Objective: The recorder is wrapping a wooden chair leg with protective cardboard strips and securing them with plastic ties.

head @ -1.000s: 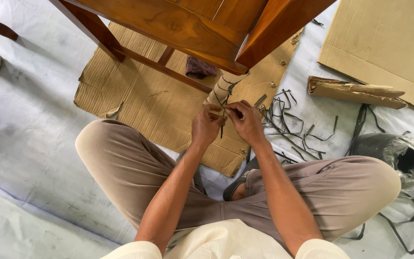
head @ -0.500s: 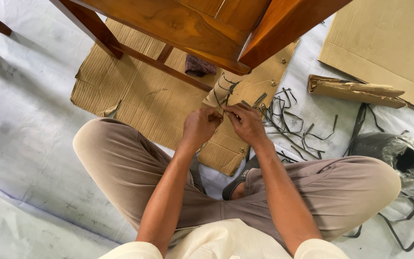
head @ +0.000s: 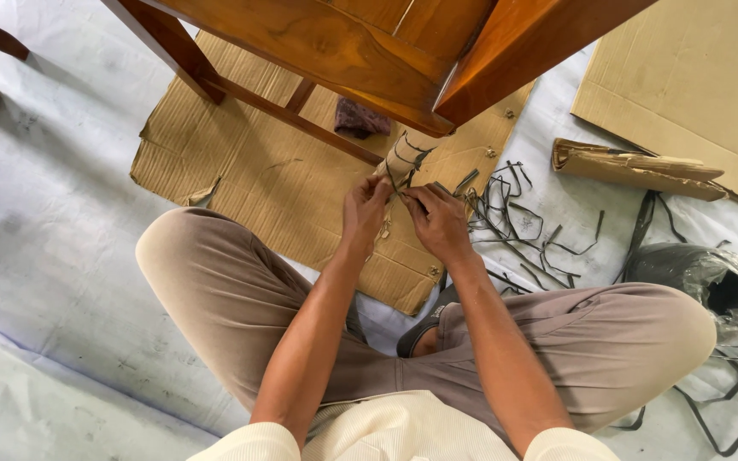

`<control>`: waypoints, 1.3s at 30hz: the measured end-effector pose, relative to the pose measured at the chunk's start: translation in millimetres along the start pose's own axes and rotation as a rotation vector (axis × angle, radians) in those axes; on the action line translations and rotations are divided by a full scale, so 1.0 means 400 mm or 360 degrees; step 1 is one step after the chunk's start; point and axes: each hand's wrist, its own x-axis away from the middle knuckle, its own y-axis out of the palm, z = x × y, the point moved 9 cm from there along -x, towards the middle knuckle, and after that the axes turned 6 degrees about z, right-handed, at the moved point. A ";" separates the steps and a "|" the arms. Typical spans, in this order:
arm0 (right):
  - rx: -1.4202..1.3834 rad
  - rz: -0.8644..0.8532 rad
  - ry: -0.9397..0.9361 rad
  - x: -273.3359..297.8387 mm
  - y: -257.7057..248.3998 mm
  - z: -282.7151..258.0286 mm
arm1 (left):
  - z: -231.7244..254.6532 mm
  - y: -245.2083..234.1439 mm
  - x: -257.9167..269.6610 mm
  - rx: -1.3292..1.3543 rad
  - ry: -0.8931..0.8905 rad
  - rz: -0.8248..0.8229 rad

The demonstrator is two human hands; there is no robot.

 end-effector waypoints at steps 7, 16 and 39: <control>-0.0079 0.0065 0.0052 0.005 0.010 -0.002 | -0.054 0.050 0.024 0.0751 -0.0558 -0.0196; -0.0195 0.0138 0.0333 0.003 0.024 0.008 | -0.055 0.047 0.061 0.0867 -0.0613 -0.0194; 0.0043 -0.0120 0.0147 -0.023 -0.015 0.012 | 0.299 -0.041 0.130 -0.1081 0.0904 0.0003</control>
